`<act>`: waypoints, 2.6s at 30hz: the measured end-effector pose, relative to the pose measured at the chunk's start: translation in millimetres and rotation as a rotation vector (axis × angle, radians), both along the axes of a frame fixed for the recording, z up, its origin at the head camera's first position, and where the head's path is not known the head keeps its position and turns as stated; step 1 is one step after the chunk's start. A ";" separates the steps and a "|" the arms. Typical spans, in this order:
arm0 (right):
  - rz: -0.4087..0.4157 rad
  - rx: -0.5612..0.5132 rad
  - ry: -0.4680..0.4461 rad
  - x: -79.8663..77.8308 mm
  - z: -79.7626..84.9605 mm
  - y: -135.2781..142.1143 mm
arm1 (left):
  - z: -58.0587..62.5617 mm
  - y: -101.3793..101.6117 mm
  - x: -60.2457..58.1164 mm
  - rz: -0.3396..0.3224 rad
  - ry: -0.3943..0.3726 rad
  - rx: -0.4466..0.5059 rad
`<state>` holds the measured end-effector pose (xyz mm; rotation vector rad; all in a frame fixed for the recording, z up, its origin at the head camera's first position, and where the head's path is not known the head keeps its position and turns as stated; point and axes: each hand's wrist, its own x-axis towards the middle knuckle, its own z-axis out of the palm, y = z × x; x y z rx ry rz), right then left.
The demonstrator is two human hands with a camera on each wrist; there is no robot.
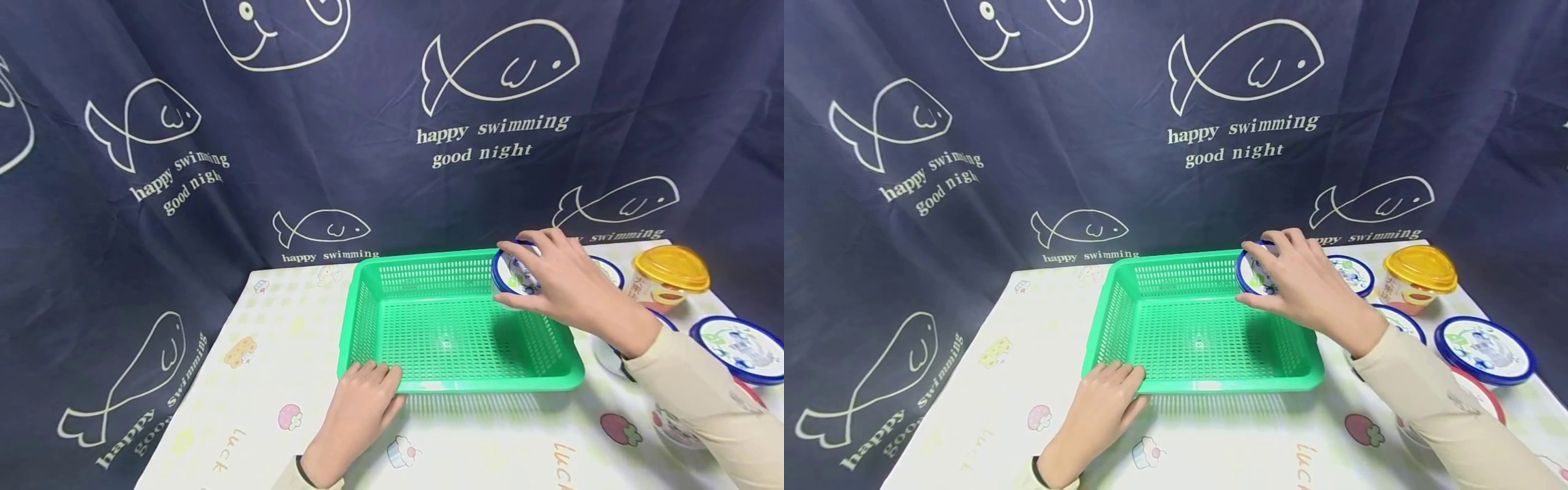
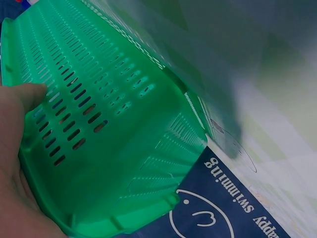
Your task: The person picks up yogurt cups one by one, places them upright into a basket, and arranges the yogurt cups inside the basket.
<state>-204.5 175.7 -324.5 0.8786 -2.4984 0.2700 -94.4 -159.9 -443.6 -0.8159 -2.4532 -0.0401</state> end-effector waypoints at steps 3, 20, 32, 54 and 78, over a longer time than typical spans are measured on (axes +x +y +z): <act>0.001 0.006 -0.015 -3.6 -3.6 -1.2 | 0.0 0.5 0.2 0.000 0.001 -0.002; 0.001 0.100 -0.109 -19.7 -15.7 -4.0 | 1.5 1.0 -0.1 -0.018 0.022 0.029; 0.042 0.130 -0.152 -28.4 -28.6 -9.1 | 1.1 1.3 1.5 -0.012 0.010 0.031; 0.078 0.214 -0.233 -48.1 -32.7 -20.9 | -0.5 1.5 0.3 -0.006 0.009 0.023; 0.071 0.253 -0.415 -60.5 -49.5 -31.2 | -2.9 1.7 1.0 0.018 -0.004 -0.002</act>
